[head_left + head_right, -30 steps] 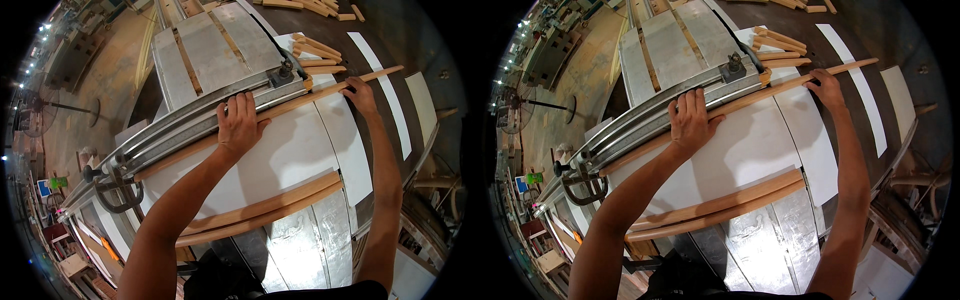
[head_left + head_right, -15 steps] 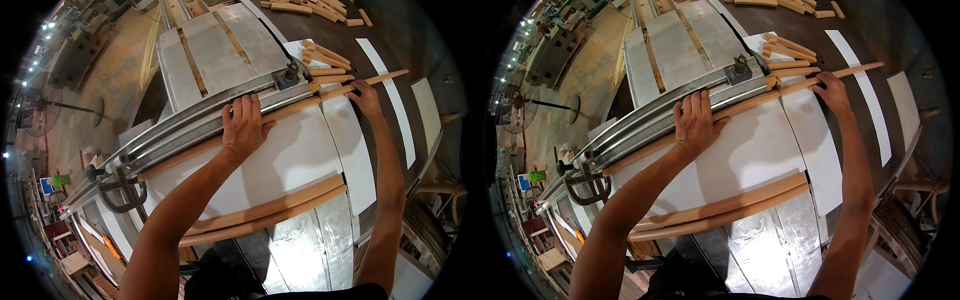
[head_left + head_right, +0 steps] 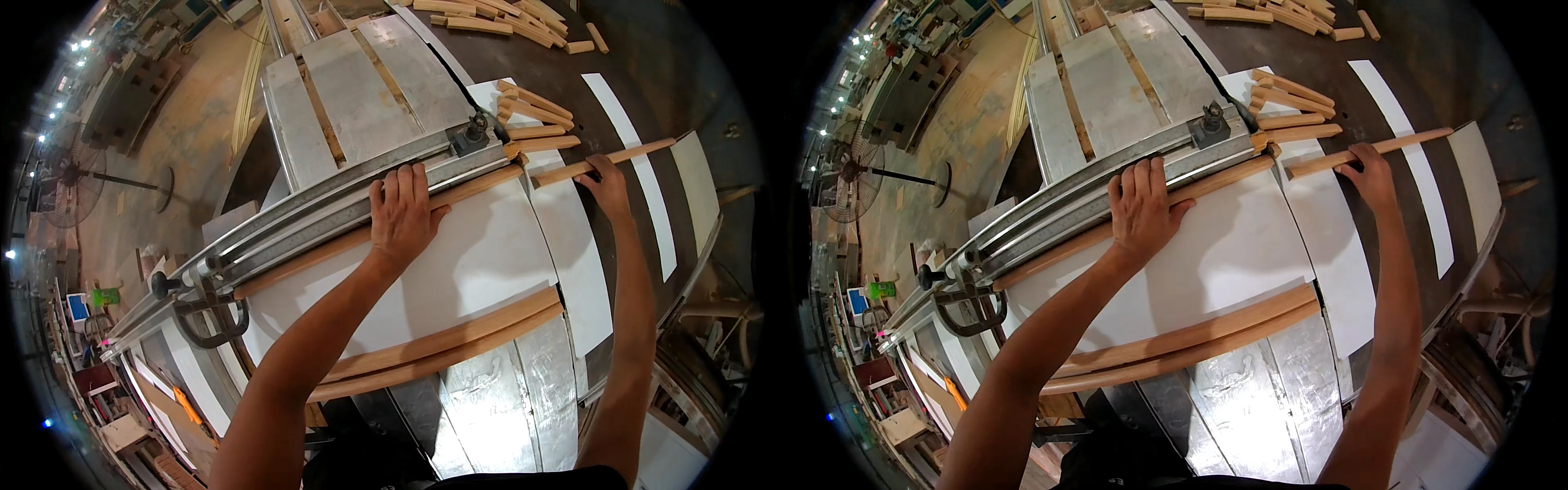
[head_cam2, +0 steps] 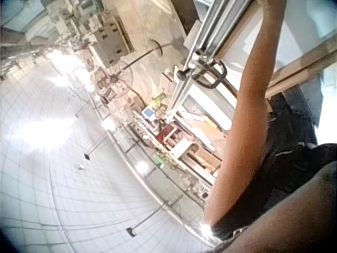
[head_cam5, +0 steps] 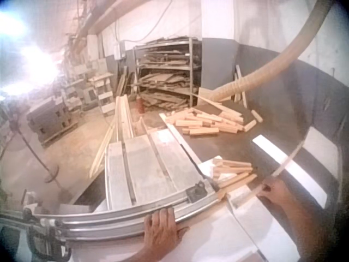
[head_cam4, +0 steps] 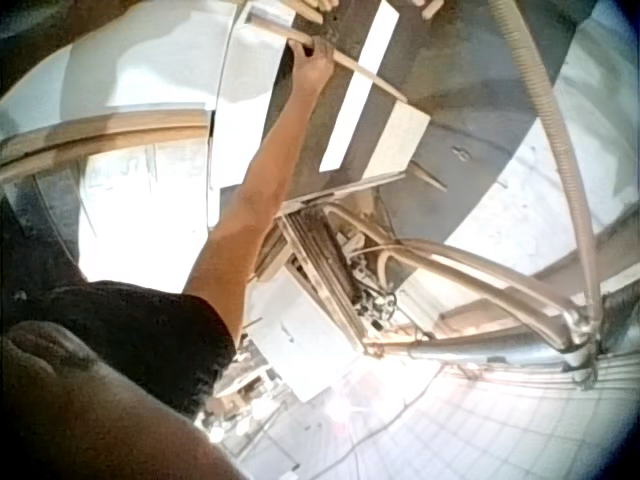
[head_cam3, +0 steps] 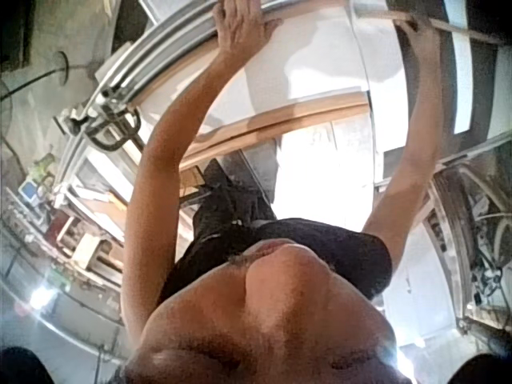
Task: The person uses a table saw to cut long wooden dowels into shorter segments. They feed the dowels through the saw blade one by one, then gather the cut pieces and stack them on the machine's surface.
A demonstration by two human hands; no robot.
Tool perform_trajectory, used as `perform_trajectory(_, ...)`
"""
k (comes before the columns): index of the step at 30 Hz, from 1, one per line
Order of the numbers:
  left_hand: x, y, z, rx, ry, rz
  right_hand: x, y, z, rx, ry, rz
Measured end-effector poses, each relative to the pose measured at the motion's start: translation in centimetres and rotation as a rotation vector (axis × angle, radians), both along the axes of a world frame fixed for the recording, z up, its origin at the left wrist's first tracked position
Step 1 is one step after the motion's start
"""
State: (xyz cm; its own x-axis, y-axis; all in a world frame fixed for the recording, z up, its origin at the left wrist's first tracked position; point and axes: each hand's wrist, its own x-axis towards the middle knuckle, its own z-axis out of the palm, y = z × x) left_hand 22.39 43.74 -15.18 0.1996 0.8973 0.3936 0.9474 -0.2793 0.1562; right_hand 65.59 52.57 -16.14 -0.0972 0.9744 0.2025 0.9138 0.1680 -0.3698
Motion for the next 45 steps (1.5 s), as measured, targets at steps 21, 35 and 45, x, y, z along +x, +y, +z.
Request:
perform_trajectory(21,-0.1,-0.6,0.3,0.076,-0.097,-0.027,1.5,-10.8,2.0,-0.039,-0.170,0.029)
perform_trajectory(35,-0.3,-3.1,-0.1,0.043,0.073,-0.046,-9.0,-24.6,9.7,0.038,-0.026,-0.015)
perform_trajectory(45,-8.1,-13.8,-1.2,-0.305,-0.243,-0.186,-17.0,-33.6,13.0,0.004,0.050,-0.037)
